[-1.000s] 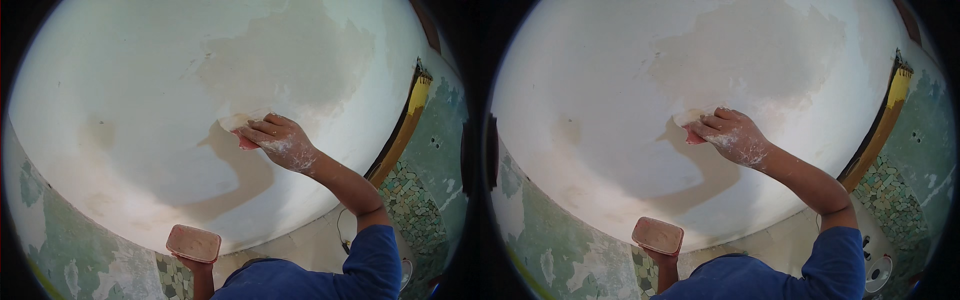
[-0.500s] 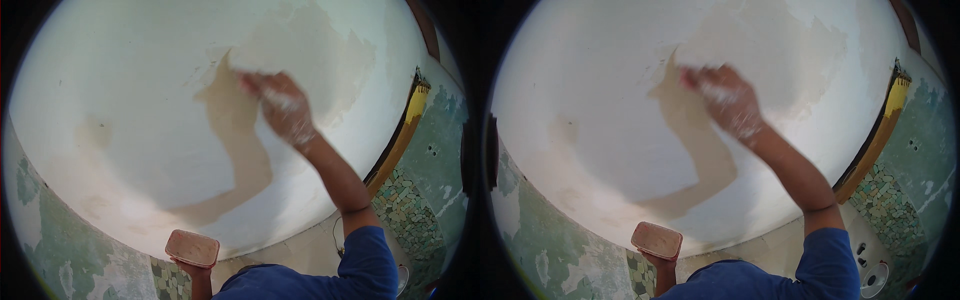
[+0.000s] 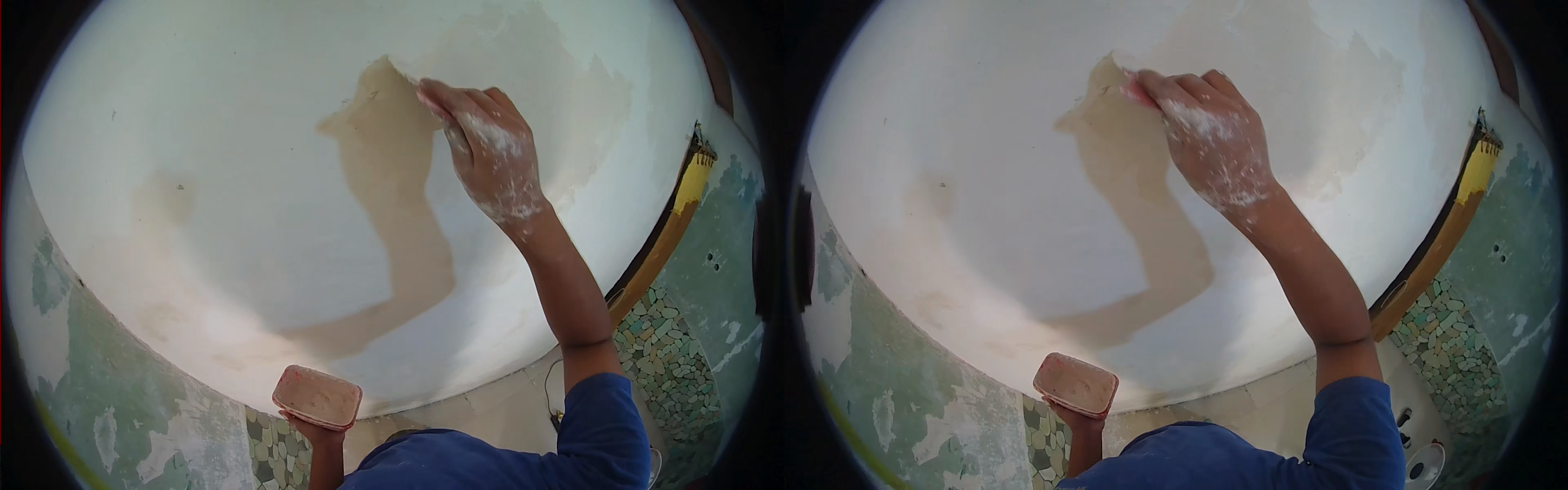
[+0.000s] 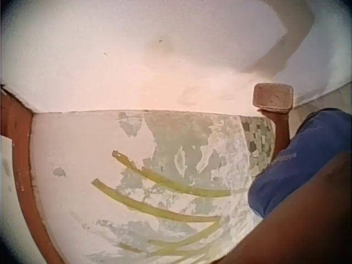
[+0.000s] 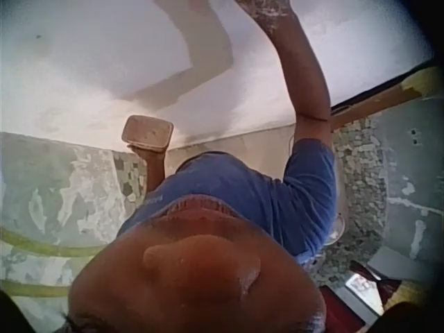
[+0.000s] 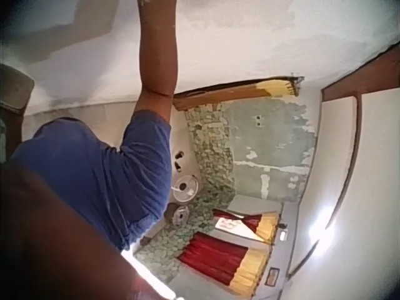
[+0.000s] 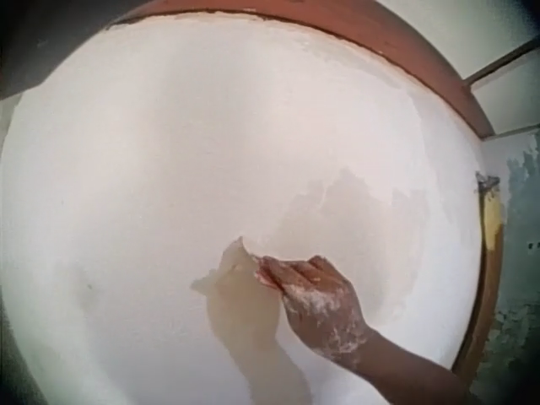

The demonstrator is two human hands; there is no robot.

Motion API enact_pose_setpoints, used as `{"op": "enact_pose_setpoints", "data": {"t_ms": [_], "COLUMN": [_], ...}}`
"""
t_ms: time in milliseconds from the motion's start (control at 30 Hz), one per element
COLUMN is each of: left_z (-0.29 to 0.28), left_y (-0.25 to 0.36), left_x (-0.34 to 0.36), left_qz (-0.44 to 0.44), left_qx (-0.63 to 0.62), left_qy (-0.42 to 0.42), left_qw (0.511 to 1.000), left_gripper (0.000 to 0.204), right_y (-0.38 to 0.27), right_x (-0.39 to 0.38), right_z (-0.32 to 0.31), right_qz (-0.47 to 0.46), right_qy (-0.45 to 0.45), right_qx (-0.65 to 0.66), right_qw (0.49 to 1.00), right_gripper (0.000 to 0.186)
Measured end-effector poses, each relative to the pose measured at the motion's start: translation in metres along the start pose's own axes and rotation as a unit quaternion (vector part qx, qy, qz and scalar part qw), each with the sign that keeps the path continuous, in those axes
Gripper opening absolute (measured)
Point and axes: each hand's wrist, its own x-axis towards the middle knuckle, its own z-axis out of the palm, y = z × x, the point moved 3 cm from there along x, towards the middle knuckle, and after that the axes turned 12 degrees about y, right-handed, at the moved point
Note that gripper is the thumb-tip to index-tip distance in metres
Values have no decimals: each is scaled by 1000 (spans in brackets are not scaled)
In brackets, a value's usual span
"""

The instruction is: Applying plaster or putty to a wall using a putty knife and a container.

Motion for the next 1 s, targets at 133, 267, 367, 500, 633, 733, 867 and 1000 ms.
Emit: {"op": "enact_pose_setpoints", "data": {"t_ms": [133, 267, 367, 500, 633, 733, 867, 1000], "left_z": [3, 22, 23, 17, 14, 14, 9, 9], "left_y": [-2, -3, -2, 0, -1, -1, -3, 1], "left_x": [0, -8, -9, -11, -12, -13, -7, -8], "left_qz": [8, 32, 28, 29, 21, 41, 12, 36], "left_qx": [10, 18, 17, 9, -2, 4, 3, 29], "left_qy": [-12, -26, -37, -32, -19, 10, -13, 0], "left_qw": [1000, 999, 999, 999, 1000, 999, 1000, 999], "left_gripper": [76, 76, 75, 75, 75, 76, 76, 76], "right_y": [-39, -84, -89, -62, -46, -59, -81, -54], "right_x": [-13, -61, -58, -10, 11, -23, -70, -77], "right_z": [21, 44, 35, 20, 20, 31, 25, 2], "right_qz": [24, -48, -42, -73, -68, -47, -90, -43], "right_qy": [-42, -71, -143, -71, 27, -20, -111, -137], "right_qx": [39, 68, 120, 52, -10, 6, 39, 82], "right_qw": [998, 994, 981, 993, 997, 999, 989, 986], "right_gripper": [45, 49, 48, 46, 41, 37, 42, 42]}}
